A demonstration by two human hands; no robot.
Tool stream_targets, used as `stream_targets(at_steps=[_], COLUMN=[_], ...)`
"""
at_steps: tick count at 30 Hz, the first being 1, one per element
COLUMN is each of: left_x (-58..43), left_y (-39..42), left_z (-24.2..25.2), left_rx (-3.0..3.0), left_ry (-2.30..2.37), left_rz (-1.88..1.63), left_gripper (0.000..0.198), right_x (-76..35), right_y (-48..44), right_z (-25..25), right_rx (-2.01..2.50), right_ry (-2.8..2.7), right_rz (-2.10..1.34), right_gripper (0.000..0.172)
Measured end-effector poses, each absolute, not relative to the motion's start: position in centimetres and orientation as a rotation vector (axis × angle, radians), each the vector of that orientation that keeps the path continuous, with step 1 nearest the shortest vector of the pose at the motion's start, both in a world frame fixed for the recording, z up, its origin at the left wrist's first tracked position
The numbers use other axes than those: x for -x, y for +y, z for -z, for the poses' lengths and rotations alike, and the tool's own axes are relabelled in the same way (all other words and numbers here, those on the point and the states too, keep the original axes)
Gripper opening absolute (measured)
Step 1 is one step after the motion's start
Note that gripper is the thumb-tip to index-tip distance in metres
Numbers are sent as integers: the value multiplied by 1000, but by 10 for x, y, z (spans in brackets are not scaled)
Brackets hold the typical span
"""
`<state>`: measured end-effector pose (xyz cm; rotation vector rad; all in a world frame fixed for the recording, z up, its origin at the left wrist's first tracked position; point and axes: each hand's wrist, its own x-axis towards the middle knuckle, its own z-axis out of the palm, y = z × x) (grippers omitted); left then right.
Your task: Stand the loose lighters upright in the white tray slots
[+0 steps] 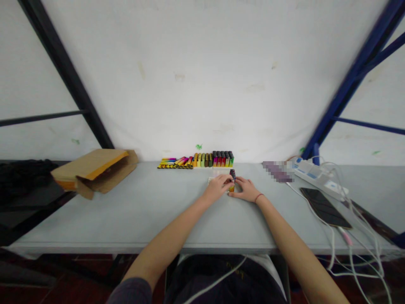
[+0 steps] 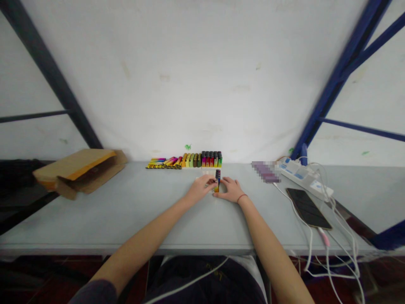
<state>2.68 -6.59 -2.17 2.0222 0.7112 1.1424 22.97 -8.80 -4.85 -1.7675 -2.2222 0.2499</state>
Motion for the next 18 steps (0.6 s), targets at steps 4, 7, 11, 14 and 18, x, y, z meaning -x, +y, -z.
stream_targets(at_steps=[4, 7, 11, 14, 18], left_x=[-26, -25, -25, -24, 1], left_y=[-68, -67, -67, -67, -40], left_z=[17, 16, 20, 19, 2], left_rx=[-2133, -2224, -2301, -2367, -2339], left_ry=[662, 619, 611, 644, 742], left_rz=[-1124, -1113, -1093, -1076, -1194], left_gripper=[16, 14, 11, 18, 27], right_x=[-230, -231, -231, -231, -231], right_y=[-87, -86, -86, -86, -87], right_z=[50, 51, 51, 51, 50], right_rx=[1765, 1767, 1769, 1764, 1765], right_ry=[-2225, -2227, -2228, -2223, -2224], right_rz=[-231, -225, -234, -236, -244], right_gripper=[74, 73, 77, 78, 77])
